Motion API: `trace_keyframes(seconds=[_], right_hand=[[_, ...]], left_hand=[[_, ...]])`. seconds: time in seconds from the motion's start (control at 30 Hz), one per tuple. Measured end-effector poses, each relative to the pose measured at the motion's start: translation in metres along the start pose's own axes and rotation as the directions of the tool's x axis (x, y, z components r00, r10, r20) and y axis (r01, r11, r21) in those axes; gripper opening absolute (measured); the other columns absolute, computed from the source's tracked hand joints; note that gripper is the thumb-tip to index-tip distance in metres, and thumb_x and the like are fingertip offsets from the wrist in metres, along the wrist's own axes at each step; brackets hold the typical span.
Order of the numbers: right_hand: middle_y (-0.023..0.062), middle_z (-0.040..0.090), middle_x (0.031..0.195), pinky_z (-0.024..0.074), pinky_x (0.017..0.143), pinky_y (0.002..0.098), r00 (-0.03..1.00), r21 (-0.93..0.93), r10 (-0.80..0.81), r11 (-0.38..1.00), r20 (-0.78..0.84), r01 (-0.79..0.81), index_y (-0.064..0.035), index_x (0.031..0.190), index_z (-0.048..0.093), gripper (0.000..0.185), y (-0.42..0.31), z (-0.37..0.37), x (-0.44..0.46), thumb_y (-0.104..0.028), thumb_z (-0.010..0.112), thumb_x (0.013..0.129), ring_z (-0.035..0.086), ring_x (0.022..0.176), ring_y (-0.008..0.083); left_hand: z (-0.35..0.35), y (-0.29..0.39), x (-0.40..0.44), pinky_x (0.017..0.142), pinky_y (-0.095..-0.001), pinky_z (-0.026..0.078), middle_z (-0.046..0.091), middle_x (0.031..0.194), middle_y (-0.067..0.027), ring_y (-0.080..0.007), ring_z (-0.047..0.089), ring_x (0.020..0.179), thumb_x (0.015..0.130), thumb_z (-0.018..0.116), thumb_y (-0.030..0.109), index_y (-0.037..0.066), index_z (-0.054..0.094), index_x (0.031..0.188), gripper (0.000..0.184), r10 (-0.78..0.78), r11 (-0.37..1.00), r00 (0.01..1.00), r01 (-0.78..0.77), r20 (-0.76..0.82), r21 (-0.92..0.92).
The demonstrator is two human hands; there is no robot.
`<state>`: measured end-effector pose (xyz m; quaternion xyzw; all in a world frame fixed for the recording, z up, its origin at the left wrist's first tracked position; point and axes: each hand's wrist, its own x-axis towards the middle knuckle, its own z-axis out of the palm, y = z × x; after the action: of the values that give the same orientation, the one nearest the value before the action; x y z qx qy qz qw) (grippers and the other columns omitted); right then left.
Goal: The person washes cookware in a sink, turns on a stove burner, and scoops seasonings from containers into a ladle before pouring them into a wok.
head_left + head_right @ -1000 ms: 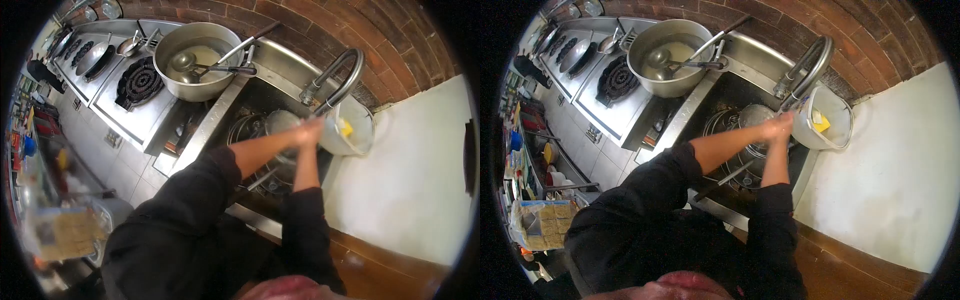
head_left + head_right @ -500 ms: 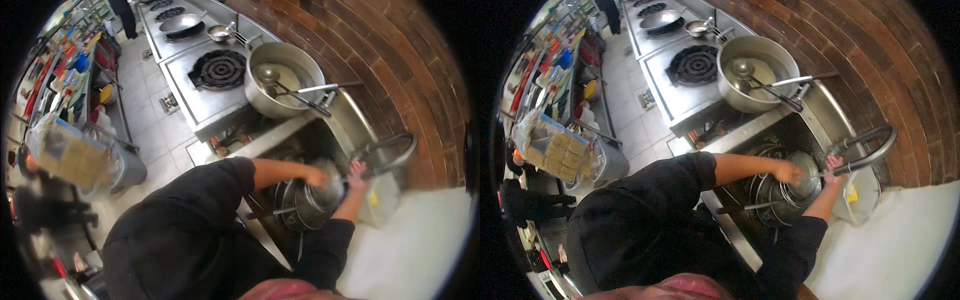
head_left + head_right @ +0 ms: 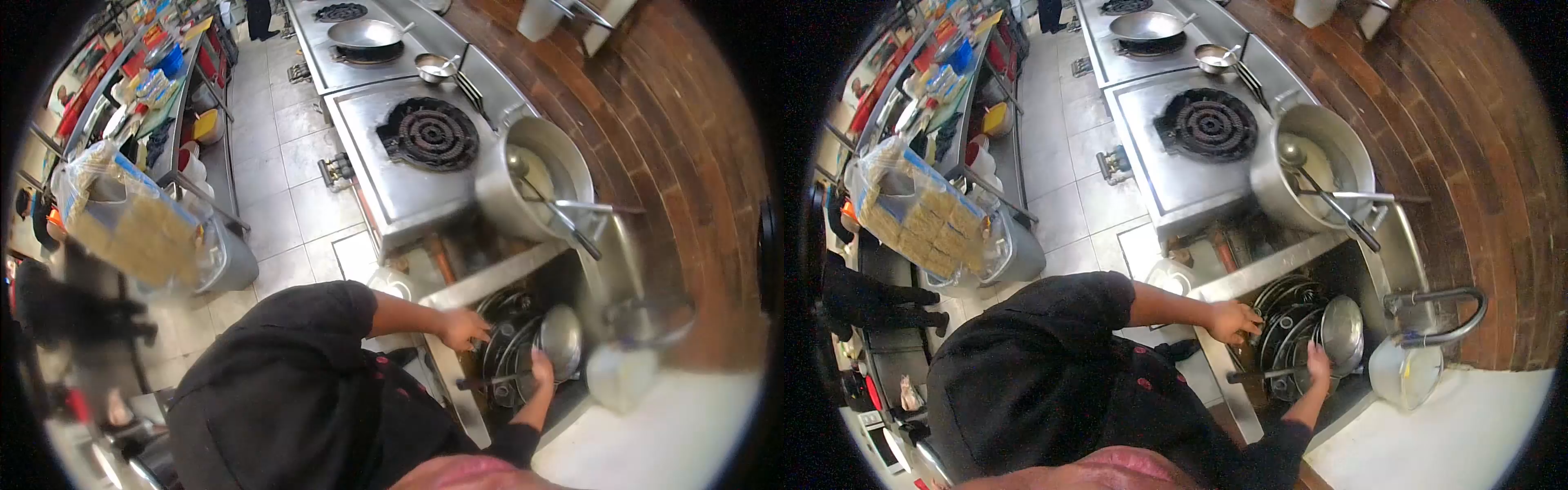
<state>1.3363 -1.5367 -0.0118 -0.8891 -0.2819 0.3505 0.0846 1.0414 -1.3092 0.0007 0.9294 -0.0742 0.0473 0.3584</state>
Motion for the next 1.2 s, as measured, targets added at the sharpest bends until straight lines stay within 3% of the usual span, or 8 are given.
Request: trace_keyframes(seconds=[0.23, 0.37, 0.47, 0.67, 0.73, 0.77, 0.87, 1.2], right_hand=[[0.0227, 0.048, 0.131, 0.035, 0.101, 0.0377, 0.922, 0.039, 0.073, 0.997, -0.381, -0.063, 0.0009, 0.132, 0.045, 0.058, -0.184, 0.03, -0.16, -0.036, 0.056, 0.089, 0.049, 0.119, 0.034], [0.0142, 0.057, 0.12, 0.0468, 0.079, 0.028, 0.972, 0.319, -0.171, 0.923, -0.159, 0.215, 0.0001, 0.128, 0.049, 0.047, -0.364, 0.074, -0.192, -0.031, 0.053, 0.093, 0.057, 0.103, 0.0179], [0.0106, 0.059, 0.117, 0.0489, 0.07, 0.0266, 0.93, 0.426, -0.331, 0.873, 0.158, 0.238, -0.0016, 0.128, 0.049, 0.046, -0.515, 0.142, -0.173, -0.031, 0.052, 0.094, 0.061, 0.095, 0.0177], [0.0195, 0.06, 0.115, 0.0458, 0.089, 0.0344, 0.516, 0.166, -0.754, 0.616, 0.407, 0.77, 0.0018, 0.121, 0.054, 0.045, -0.724, 0.282, -0.12, -0.029, 0.059, 0.088, 0.06, 0.103, 0.0272], [0.0191, 0.06, 0.116, 0.0458, 0.088, 0.0356, 0.433, 0.557, -0.668, 0.744, 0.605, 0.369, 0.0003, 0.121, 0.055, 0.044, -0.785, 0.327, -0.108, -0.03, 0.056, 0.089, 0.06, 0.102, 0.0284], [0.0185, 0.06, 0.116, 0.0447, 0.091, 0.0371, 0.331, 0.298, -0.783, 0.535, 0.527, 0.79, -0.0002, 0.12, 0.056, 0.046, -0.804, 0.357, -0.091, -0.033, 0.057, 0.088, 0.059, 0.104, 0.0299], [0.0218, 0.059, 0.114, 0.0427, 0.094, 0.0397, 0.248, -0.044, -0.894, 0.25, 0.374, 0.967, -0.0021, 0.115, 0.06, 0.047, -0.885, 0.396, -0.045, -0.034, 0.063, 0.08, 0.055, 0.11, 0.035], [0.0213, 0.065, 0.093, 0.0479, 0.08, 0.0431, 0.538, -0.01, -0.805, 0.558, -0.252, 0.83, -0.0017, 0.099, 0.064, 0.042, -1.308, 0.359, 0.269, -0.038, 0.055, 0.079, 0.061, 0.09, 0.0387]], left_hand=[[-0.119, -0.036, -0.205, 0.089, -0.0413, 0.046, 0.061, 0.112, -0.0162, -0.0325, 0.057, 0.103, 0.083, 0.06, 0.024, 0.005, 0.061, 0.112, 0.035, 0.029, 0.925, 0.914, -0.178, -0.405, -0.335], [-0.145, -0.116, -0.405, 0.083, -0.0392, 0.049, 0.065, 0.102, -0.0172, -0.0325, 0.062, 0.093, 0.08, 0.064, 0.033, 0.004, 0.067, 0.102, 0.036, -0.444, 0.881, 0.849, 0.355, -0.287, -0.312], [-0.185, -0.127, -0.569, 0.085, -0.039, 0.047, 0.066, 0.104, -0.014, -0.0293, 0.062, 0.096, 0.078, 0.063, 0.042, 0.007, 0.066, 0.107, 0.046, -0.795, 0.601, 0.59, 0.736, -0.139, -0.311], [-0.215, -0.09, -0.778, 0.08, -0.0394, 0.05, 0.067, 0.1, -0.0149, -0.0319, 0.064, 0.091, 0.077, 0.063, 0.037, 0.006, 0.067, 0.101, 0.038, -0.937, 0.038, -0.144, 0.864, -0.319, -0.501], [-0.19, -0.095, -0.817, 0.08, -0.0404, 0.05, 0.066, 0.101, -0.0149, -0.0325, 0.064, 0.092, 0.076, 0.063, 0.039, 0.01, 0.067, 0.104, 0.04, -0.947, -0.237, -0.285, 0.931, -0.145, -0.278], [-0.177, -0.099, -0.829, 0.08, -0.0409, 0.05, 0.066, 0.102, -0.0152, -0.0329, 0.063, 0.093, 0.076, 0.063, 0.041, 0.012, 0.066, 0.107, 0.043, -0.935, -0.355, -0.354, 0.934, 0.028, -0.033], [-0.184, -0.098, -0.808, 0.087, -0.0419, 0.047, 0.062, 0.111, -0.0163, -0.0333, 0.059, 0.103, 0.076, 0.063, 0.045, 0.014, 0.063, 0.113, 0.048, -0.964, -0.264, -0.257, 0.955, 0.068, -0.134], [-0.328, -0.276, -0.778, 0.09, -0.04, 0.045, 0.062, 0.111, -0.0177, -0.0336, 0.058, 0.104, 0.08, 0.059, 0.042, 0.01, 0.063, 0.113, 0.046, -0.979, -0.198, -0.162, 0.882, 0.12, -0.427]])
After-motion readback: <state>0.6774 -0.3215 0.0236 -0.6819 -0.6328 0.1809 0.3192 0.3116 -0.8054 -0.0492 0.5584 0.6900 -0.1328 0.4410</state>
